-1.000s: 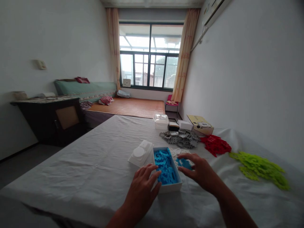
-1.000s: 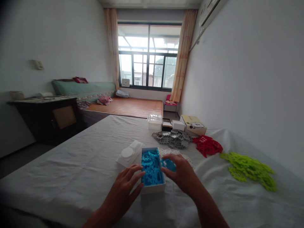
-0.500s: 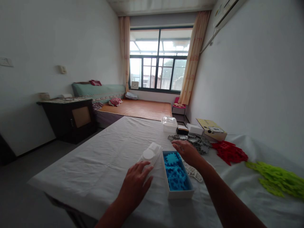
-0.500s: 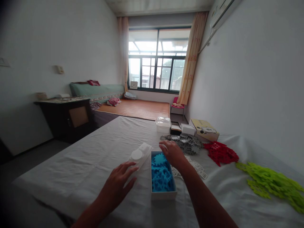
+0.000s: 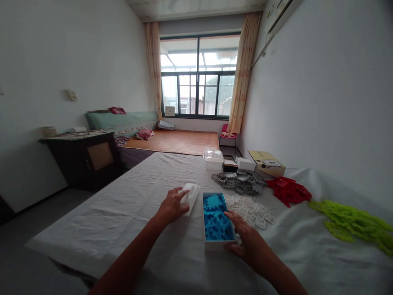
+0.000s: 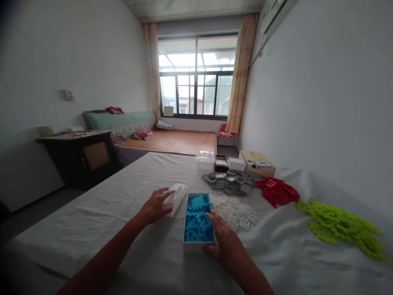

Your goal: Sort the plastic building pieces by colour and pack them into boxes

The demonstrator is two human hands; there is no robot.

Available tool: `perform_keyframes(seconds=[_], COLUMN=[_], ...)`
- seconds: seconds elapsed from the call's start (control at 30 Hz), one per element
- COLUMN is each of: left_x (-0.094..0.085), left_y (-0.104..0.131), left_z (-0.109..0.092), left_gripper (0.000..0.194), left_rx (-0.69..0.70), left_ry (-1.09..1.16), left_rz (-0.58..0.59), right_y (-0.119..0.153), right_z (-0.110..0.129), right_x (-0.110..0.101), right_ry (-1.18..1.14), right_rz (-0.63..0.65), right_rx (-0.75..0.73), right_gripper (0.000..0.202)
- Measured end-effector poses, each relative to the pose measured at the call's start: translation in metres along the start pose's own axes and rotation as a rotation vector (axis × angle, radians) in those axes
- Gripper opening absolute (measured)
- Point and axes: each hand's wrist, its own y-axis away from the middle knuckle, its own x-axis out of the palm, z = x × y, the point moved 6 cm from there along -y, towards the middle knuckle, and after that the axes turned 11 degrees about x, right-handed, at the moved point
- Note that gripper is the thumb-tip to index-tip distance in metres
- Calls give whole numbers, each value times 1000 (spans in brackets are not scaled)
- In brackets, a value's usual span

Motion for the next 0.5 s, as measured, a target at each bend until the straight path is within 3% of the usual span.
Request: perform_keyframes(seconds=[0.1, 0.2, 0.33, 0.4, 0.5], left_x=[-32, -52, -41, -27, -14], left_y=[0, 1, 2, 3, 1], left_z=[-15, -64, -124, -135, -137], left_gripper=[42, 46, 49, 48, 44], left_rx=[-45, 66, 145, 132, 124], left_ry=[38, 106, 102, 76, 34], left_rz=[-133, -171, -78, -27, -7], right_y=[-2, 1, 7, 9, 11], right_z=[-6, -10, -13, -12, -8], right_x=[14, 22, 27, 27, 24], right_ry=[-22, -74, -94, -92, -104], right_rz=[-91, -180, -246, -261, -286], right_rx=[-32, -97, -110, -101, -108], right_gripper=[81, 76, 68, 67, 65])
